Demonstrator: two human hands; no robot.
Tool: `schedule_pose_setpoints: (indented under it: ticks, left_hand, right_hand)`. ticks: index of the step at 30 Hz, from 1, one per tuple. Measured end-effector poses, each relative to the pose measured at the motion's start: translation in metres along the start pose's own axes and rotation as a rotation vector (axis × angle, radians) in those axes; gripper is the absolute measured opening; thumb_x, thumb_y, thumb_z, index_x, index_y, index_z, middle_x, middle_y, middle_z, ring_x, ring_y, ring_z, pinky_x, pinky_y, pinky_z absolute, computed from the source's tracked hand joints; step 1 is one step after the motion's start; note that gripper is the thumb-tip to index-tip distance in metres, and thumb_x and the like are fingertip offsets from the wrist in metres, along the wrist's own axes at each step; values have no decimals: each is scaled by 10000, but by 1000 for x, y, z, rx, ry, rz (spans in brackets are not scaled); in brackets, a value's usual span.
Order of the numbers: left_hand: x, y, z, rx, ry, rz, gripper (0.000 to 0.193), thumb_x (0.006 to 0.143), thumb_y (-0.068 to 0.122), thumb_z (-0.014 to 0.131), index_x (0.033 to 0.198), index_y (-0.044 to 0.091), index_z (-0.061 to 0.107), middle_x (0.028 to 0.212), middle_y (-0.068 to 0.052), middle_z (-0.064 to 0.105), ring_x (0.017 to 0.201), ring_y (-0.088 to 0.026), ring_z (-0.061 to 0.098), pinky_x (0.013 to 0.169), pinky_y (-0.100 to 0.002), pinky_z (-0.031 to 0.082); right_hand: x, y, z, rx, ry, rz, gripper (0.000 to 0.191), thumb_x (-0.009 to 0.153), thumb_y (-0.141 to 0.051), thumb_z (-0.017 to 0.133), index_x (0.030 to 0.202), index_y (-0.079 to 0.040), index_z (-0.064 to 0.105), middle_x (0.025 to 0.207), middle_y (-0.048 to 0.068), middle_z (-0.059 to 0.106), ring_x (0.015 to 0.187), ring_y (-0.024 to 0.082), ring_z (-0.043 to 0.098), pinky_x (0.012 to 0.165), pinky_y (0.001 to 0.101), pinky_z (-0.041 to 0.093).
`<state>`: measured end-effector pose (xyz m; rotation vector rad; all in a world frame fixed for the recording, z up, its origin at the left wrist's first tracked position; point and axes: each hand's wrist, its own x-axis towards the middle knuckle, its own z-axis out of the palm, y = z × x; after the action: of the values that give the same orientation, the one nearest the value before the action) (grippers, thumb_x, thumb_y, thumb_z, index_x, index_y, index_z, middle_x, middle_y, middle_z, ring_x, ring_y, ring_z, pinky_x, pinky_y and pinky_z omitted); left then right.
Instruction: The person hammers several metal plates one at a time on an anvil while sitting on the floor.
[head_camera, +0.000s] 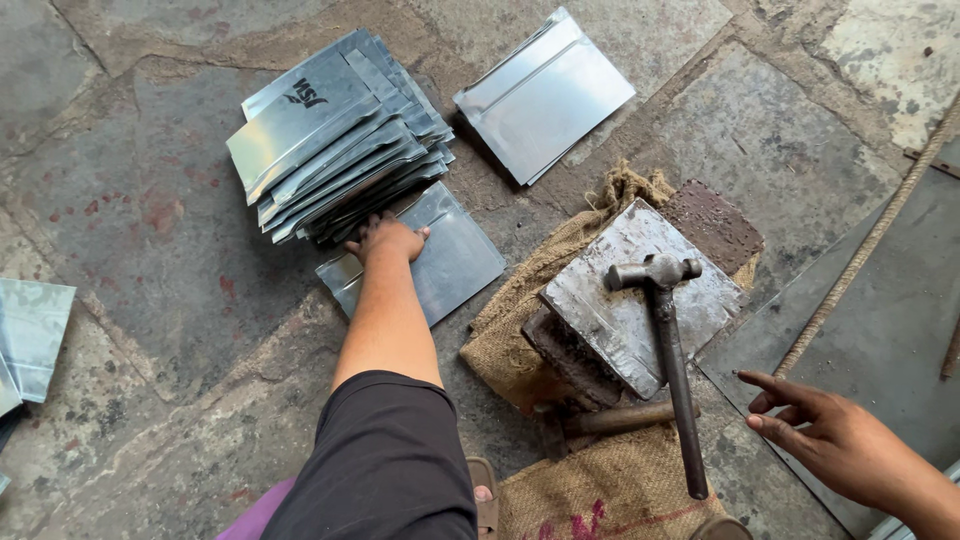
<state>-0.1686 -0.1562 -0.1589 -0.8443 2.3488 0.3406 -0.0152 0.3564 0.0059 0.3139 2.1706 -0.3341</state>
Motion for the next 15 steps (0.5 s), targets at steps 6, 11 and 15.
schedule_pose_setpoints:
  ticks: [6,11,15]
  left_hand:
    - [-6,-3,15,42,80,36,909,932,632,593,1604,113,267,1651,-121,283,1514,-311,283,1202,-618,191]
    - [-34,-6,31,74,60,27,814,960,646,554,1551,107,401,1608,-141,384,1486,-322,376,1177,-594,299]
    - [-51,-19,37,-63,-2,-65,702,959,618,562,1454,120,535,1535,-130,500,1408,-325,497,1121,-548,414]
  right_hand:
    - [1,-2,-1,-3,-21,43,589,940,-472,674,1500,-383,515,1150,24,765,1084,186,732,986,379,636]
    - [2,-3,0,61,-26,-40,612,940,-482,674,1519,-344,531,1167,32,745,1055,213,725,949,394,636]
    - [0,-5,1,-45,-16,-7,595,932,-507,660,1492,-370,514,1159,22,752,1084,191,729,988,388,645]
